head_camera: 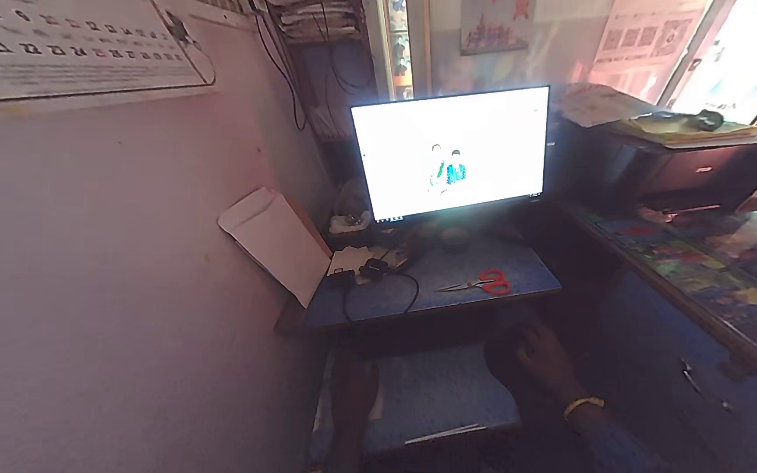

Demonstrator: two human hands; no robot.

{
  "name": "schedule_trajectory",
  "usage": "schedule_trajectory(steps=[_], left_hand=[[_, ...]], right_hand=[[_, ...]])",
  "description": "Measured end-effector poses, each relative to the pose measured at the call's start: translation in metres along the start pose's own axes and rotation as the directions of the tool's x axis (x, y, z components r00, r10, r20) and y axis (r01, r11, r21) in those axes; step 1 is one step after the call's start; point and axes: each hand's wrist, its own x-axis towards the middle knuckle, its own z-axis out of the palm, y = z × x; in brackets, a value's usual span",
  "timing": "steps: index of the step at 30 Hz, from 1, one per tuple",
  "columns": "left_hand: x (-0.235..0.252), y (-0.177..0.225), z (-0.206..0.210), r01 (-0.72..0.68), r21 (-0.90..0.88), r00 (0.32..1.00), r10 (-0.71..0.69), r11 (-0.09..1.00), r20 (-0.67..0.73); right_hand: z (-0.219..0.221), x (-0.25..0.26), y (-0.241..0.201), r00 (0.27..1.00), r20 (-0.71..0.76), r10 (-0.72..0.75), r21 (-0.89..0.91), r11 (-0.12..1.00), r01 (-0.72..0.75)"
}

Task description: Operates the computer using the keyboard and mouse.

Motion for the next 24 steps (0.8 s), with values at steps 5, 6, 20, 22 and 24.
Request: schedule_trajectory(steps=[5,6,20,22,24], left_hand=[[-0.002,-0.003,0.002,-0.021,0.004,1.0,0.021,1.0,-0.011],[-0.002,-0.003,0.003,-0.021,0.007,1.0,0.021,1.0,-0.01],[0.004,0.007,-0.011,-0.076,0.047,0.996,0.078,0.996,-0.045],[0.005,0.008,-0.01,-0.078,0.055,0.997,0.08,0.995,-0.023],[0.005,0.009,-0.01,-0.063,0.047,0.998,0.063,0.997,-0.002]], right_hand=[[0.0,-0.001,0.0,1.0,0.017,0.004,-0.005,1.0,-0.003],[0.0,0.0,0.0,1.0,0.017,0.003,0.0,1.0,-0.003],[-0.003,0.003,-0.002,0.998,0.01,0.061,0.001,0.998,-0.061],[-0.003,0.001,-0.001,0.994,0.039,0.099,-0.002,0.995,-0.099],[-0.001,0.0,0.002,0.989,0.081,0.124,-0.001,0.992,-0.125]])
